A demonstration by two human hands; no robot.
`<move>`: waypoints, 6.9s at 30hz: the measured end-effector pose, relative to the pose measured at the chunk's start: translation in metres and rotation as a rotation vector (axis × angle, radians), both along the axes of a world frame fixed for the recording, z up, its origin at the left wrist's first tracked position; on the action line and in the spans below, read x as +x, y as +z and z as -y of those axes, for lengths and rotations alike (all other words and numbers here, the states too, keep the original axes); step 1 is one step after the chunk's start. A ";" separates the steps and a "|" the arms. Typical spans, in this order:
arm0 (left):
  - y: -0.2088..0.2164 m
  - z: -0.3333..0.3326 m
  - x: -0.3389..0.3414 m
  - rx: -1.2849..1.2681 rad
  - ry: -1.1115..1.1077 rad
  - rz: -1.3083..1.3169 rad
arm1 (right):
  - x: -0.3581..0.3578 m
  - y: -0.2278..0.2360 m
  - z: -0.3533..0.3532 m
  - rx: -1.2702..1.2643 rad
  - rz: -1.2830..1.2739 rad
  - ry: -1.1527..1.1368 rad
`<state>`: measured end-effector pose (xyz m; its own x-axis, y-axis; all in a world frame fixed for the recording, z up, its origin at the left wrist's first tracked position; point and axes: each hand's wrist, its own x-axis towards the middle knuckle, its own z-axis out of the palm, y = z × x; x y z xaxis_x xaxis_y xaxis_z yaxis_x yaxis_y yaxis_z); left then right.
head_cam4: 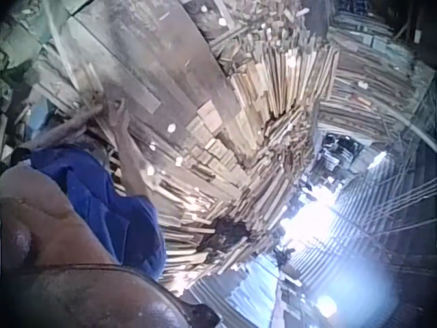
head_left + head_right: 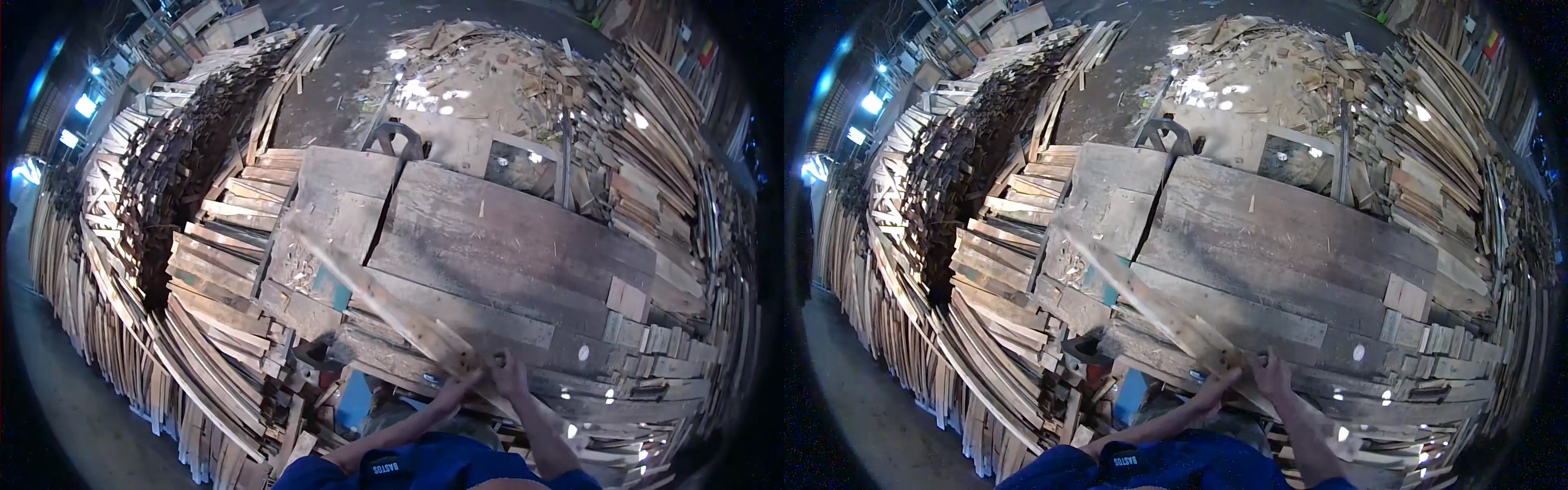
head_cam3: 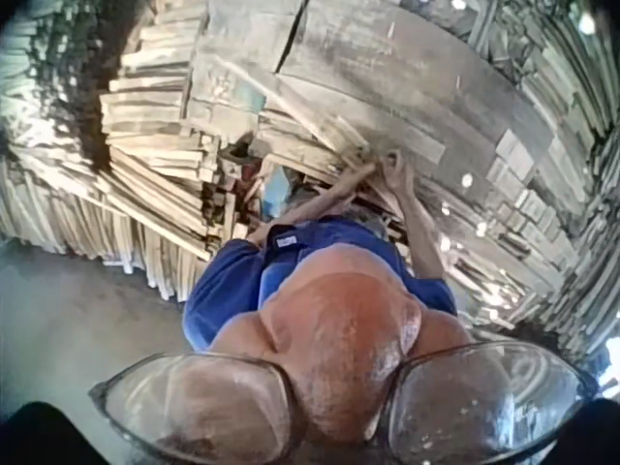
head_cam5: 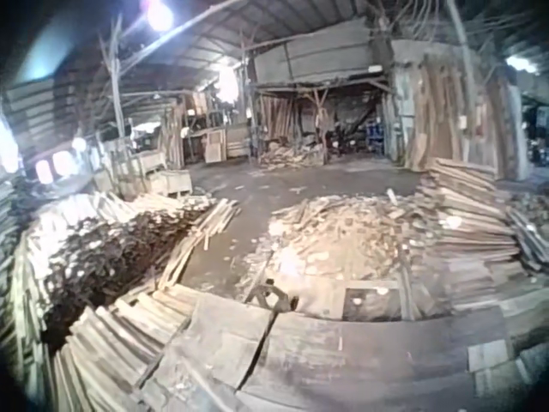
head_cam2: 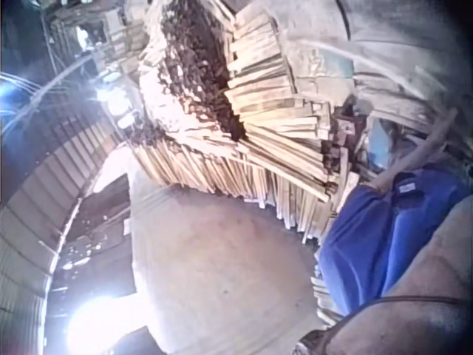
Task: The recorder is moving wooden planks from a large stack and placing them onto a flat workbench surface for sorting.
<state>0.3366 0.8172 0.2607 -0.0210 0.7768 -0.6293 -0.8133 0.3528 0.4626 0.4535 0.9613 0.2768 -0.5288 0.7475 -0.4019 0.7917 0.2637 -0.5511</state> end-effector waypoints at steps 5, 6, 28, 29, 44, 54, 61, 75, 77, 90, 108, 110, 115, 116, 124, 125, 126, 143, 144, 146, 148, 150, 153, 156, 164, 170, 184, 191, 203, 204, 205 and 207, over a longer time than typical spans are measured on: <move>0.016 0.028 -0.051 0.004 0.013 -0.166 | 0.092 0.041 0.066 0.173 -0.003 -0.451; 0.023 0.020 -0.051 0.070 -0.013 -0.204 | 0.175 -0.002 0.101 0.407 0.133 -0.604; 0.315 0.028 -0.416 0.299 0.984 -1.182 | -0.292 0.172 0.105 -0.774 -1.367 -0.498; 0.366 0.047 -0.411 0.434 1.133 -1.156 | -0.332 0.215 0.071 -0.639 -1.237 -0.318; -0.013 0.572 -0.048 -1.085 0.981 -0.603 | -0.401 0.292 0.268 -0.382 -1.179 1.074; -0.074 0.589 0.099 -1.121 0.628 -0.215 | -0.350 0.073 0.255 0.048 -0.448 0.726; -0.088 0.625 -0.018 -0.935 0.624 -0.694 | -0.358 0.002 0.314 -0.068 -0.310 0.683; -0.201 0.800 -0.243 -1.235 0.230 -0.610 | -0.427 -0.034 0.347 0.447 0.110 0.531; -0.216 0.797 -0.263 -1.348 0.343 -0.718 | -0.424 -0.024 0.343 0.480 0.149 0.509; -0.245 0.834 -0.353 -1.628 0.455 -0.483 | -0.423 -0.028 0.338 0.701 0.252 0.561; -0.257 0.831 -0.352 -1.685 0.508 -0.584 | -0.415 -0.039 0.325 0.775 0.158 0.549; -0.258 0.838 -0.354 -1.640 0.555 -0.579 | -0.422 -0.036 0.333 0.745 0.152 0.533; -0.275 0.852 -0.346 -1.618 0.612 -0.539 | -0.422 -0.041 0.334 0.718 0.120 0.547; -0.277 0.856 -0.345 -1.620 0.618 -0.524 | -0.420 -0.042 0.332 0.722 0.108 0.559; -0.267 0.874 -0.349 -1.619 0.789 -0.685 | -0.416 -0.047 0.329 0.812 0.116 0.524; -0.270 0.888 -0.348 -1.803 0.851 -0.775 | -0.423 -0.043 0.338 0.785 0.105 0.510; -0.254 0.884 -0.367 -1.627 0.968 -0.798 | -0.412 -0.034 0.337 0.784 0.139 0.479; -0.318 1.006 -0.435 -1.972 0.202 -1.039 | -0.419 -0.024 0.334 0.666 0.253 0.458; -0.319 1.008 -0.436 -1.984 0.122 -1.040 | -0.417 -0.027 0.332 0.688 0.256 0.463; -0.324 1.030 -0.432 -2.008 0.036 -1.137 | -0.422 -0.032 0.336 0.708 0.243 0.485; -0.314 1.031 -0.437 -1.923 0.022 -1.252 | -0.426 -0.022 0.359 0.813 0.326 0.508; -0.287 1.060 -0.434 -1.610 0.126 -1.083 | -0.429 -0.015 0.368 0.886 0.449 0.521; -0.236 1.085 -0.420 -1.242 0.434 -0.890 | -0.425 -0.037 0.344 0.748 0.258 0.519; -0.142 1.001 -0.429 -0.731 0.781 -0.587 | -0.405 -0.027 0.331 0.744 0.275 0.444; -0.114 0.754 -0.313 -0.310 0.776 -0.260 | -0.434 -0.022 0.355 0.568 0.145 0.714; -0.044 0.563 -0.215 -0.101 0.606 -0.067 | -0.470 0.001 0.557 -0.258 0.129 0.992; -0.061 0.633 -0.287 -0.290 1.259 -0.027 | -0.353 -0.013 0.492 -0.475 -0.084 0.773; 0.172 0.478 -0.401 0.422 1.001 -0.473 | -0.355 0.081 0.457 -0.627 -0.545 0.505; 0.225 0.213 -0.293 -0.554 0.808 -1.610 | -0.181 0.184 0.156 -0.326 -0.793 0.417; 0.223 0.208 -0.290 -0.533 0.664 -1.650 | -0.166 0.200 0.133 -0.211 -0.811 0.390; 0.204 0.192 -0.282 -0.469 0.524 -1.686 | -0.144 0.205 0.112 -0.096 -0.801 0.355; 0.169 0.152 -0.263 -0.439 0.184 -1.716 | -0.099 0.197 0.077 0.246 -0.827 0.142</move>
<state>0.0736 0.6652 0.4297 -0.8722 0.4865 0.0499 0.3951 0.6408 0.6582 0.3544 0.8845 0.4738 -0.6741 0.6677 0.3157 0.1137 0.5161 -0.8489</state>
